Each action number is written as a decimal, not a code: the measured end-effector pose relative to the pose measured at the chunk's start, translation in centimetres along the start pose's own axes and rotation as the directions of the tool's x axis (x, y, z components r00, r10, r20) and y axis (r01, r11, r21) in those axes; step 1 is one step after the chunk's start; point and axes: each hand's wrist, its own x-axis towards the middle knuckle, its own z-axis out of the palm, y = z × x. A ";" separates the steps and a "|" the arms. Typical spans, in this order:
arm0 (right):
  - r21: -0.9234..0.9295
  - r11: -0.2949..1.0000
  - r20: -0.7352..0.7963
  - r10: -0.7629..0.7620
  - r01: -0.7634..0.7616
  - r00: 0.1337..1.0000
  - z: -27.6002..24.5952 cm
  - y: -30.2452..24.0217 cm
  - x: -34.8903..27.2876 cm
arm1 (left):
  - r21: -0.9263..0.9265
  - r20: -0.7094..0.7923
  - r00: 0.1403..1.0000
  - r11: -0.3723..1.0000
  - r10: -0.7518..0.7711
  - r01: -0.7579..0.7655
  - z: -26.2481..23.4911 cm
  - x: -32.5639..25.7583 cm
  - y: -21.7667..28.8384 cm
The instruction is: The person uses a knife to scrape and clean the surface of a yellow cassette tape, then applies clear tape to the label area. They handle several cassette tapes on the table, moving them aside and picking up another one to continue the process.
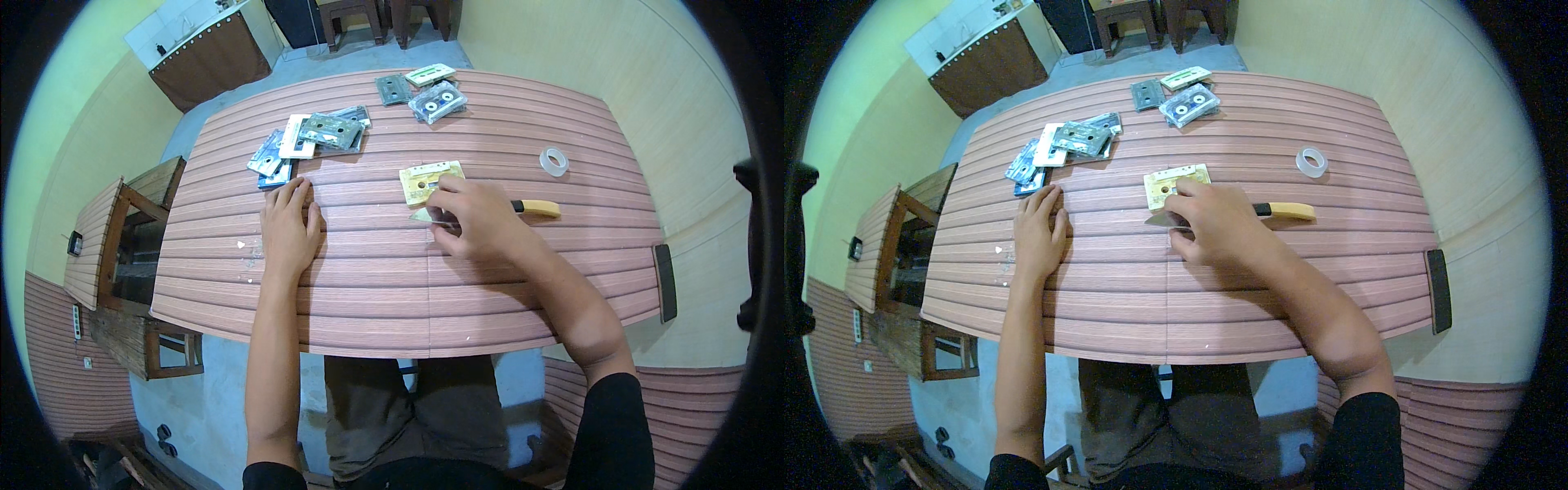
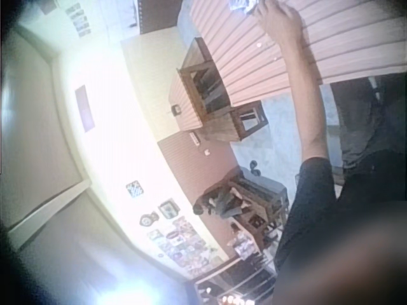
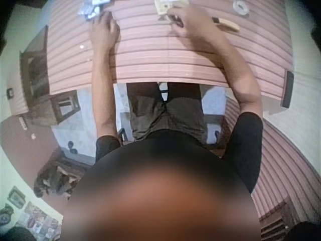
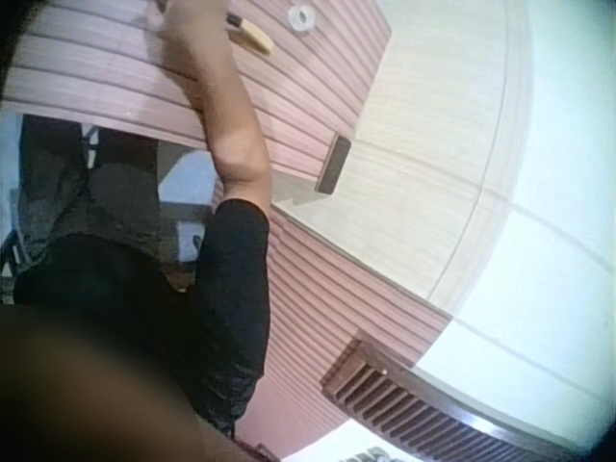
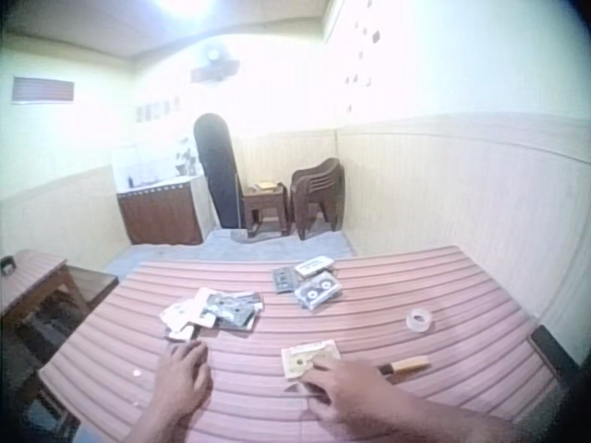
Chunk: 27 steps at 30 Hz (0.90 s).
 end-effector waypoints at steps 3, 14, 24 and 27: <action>-0.095 0.993 0.072 0.079 -0.072 0.994 -1.5 -0.4 0.0 | -0.175 0.128 0.990 0.982 -0.052 0.074 -1.5 0.0 0.2; -0.273 0.956 0.025 0.118 -0.107 0.993 -5.2 1.0 -0.7 | -0.255 0.061 0.995 0.962 -0.081 0.094 -7.6 -4.5 -2.4; -0.222 0.975 0.248 0.031 0.026 0.968 4.1 -5.6 -4.1 | 0.223 0.492 0.837 0.964 -0.240 0.145 -11.1 -8.8 -6.8; -0.214 0.975 0.240 -0.004 0.057 0.971 5.8 -5.8 -2.3 | 0.141 0.484 0.864 0.987 -0.137 0.078 -8.3 -6.4 -5.9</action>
